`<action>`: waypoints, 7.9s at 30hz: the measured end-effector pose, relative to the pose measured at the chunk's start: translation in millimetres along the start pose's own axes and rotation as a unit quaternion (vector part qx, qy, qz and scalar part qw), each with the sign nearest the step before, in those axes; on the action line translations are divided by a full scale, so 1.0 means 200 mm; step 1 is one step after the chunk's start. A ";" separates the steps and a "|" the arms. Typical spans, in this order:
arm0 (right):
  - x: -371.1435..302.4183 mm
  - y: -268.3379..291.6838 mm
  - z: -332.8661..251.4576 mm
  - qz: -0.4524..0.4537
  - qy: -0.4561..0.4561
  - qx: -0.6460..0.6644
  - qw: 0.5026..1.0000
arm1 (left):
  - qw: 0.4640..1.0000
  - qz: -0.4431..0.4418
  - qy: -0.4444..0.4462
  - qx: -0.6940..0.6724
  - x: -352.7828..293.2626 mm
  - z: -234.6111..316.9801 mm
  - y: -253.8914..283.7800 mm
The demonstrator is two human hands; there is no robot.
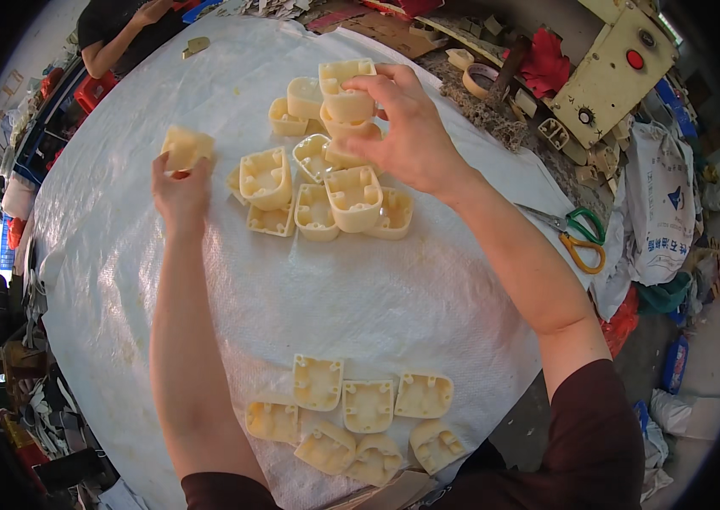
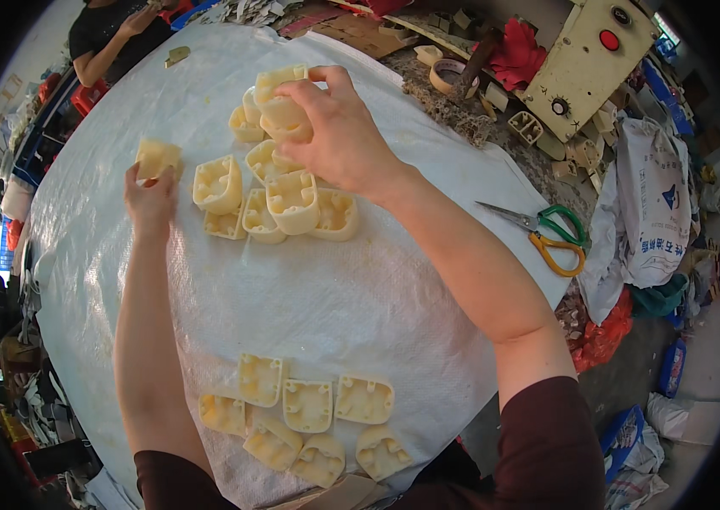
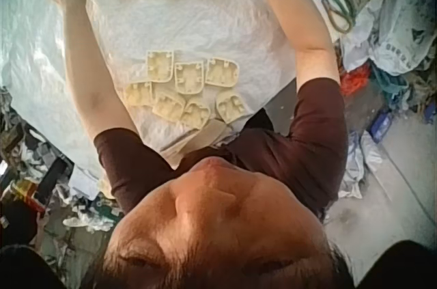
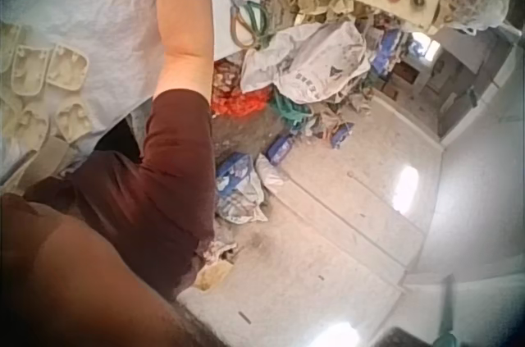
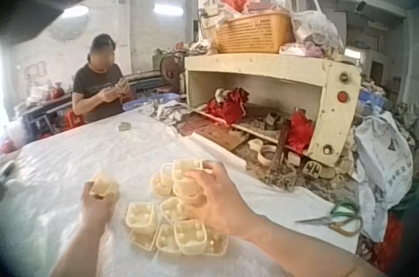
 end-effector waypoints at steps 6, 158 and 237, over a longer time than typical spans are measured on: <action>0.02 -0.02 0.00 -0.050 -0.033 -0.026 0.998 | 0.956 -0.005 -0.015 -0.293 0.01 -0.02 0.23; -0.12 -0.07 0.17 0.072 -0.231 0.237 0.941 | 0.869 -0.301 -0.157 0.361 -0.46 0.27 -0.01; -0.09 0.11 0.28 0.021 -0.121 0.607 0.785 | 0.971 0.006 -0.137 0.196 -2.14 0.35 1.36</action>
Point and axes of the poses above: each hand's wrist, its own x-axis towards the middle knuckle, its own y-axis out of the back of the hand, z = x × y, the point moved 1 cm from there along x, towards the middle knuckle, and after that the axes turned 10 degrees about -z, right-handed, at the moved point
